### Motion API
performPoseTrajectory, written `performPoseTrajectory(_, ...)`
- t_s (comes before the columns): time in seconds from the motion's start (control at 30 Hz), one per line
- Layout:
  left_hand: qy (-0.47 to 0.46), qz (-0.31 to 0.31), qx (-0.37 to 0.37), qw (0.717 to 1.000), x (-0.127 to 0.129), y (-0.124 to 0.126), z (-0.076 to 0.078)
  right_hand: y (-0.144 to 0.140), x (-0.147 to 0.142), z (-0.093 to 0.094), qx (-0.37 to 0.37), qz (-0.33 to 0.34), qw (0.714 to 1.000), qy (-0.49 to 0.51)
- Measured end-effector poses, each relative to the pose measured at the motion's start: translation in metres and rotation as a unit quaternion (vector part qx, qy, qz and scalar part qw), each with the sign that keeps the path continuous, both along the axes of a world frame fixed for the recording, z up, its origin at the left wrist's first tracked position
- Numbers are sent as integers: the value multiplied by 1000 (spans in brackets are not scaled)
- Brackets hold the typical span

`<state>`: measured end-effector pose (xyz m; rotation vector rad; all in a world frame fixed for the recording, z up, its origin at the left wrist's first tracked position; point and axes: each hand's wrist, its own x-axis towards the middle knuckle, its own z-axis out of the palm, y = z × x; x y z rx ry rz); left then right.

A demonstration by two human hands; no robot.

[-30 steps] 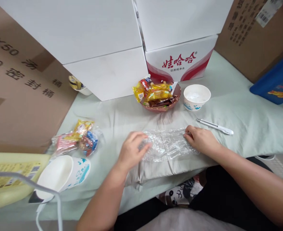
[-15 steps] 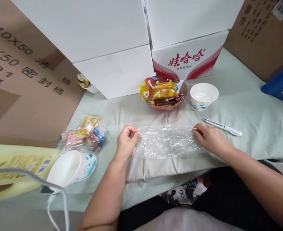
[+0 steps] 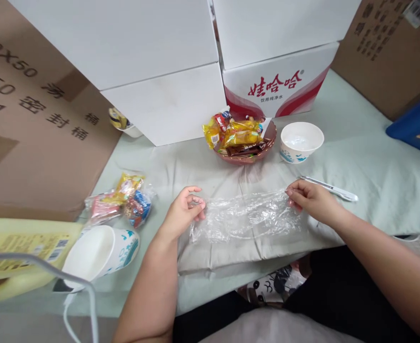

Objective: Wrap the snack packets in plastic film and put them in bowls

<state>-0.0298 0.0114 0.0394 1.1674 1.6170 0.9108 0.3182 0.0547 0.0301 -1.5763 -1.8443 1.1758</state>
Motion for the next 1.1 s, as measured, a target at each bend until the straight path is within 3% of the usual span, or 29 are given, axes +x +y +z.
performPoseTrajectory(0.1, 132, 2, 23, 991, -2, -1, -6, -3, -7, -4, 76, 8, 987, -143)
performPoseTrajectory(0.2, 234, -32, 37, 971, -4, -3, -6, -7, -12, -3, 105, 40, 967, -229)
performPoseTrajectory(0.3, 269, -69, 36, 960, -4, -4, -5, -10, -15, 1, 118, 50, 957, -259)
performPoseTrajectory(0.63, 330, -93, 39, 939, -3, -3, -12, -13, -24, 0, 194, 51, 901, -385)
performPoseTrajectory(0.7, 371, -51, 95, 922, -1, -5, -9, -13, -24, -1, 196, 50, 900, -386)
performPoseTrajectory(0.8, 421, 30, 253, 871, 11, -10, -1, -13, -24, -2, 192, 52, 902, -384)
performPoseTrajectory(0.87, 400, -40, 322, 857, 25, -14, 1, -13, -25, -3, 191, 55, 901, -385)
performPoseTrajectory(0.93, 360, -204, 332, 848, 39, -17, -1, -13, -27, -4, 192, 57, 900, -387)
performPoseTrajectory(1.0, 345, -324, 307, 826, 49, -16, -7, -12, -26, -4, 190, 61, 900, -387)
performPoseTrajectory(1.1, 364, -360, 253, 821, 51, -14, -15, -6, -17, -2, 181, 59, 899, -394)
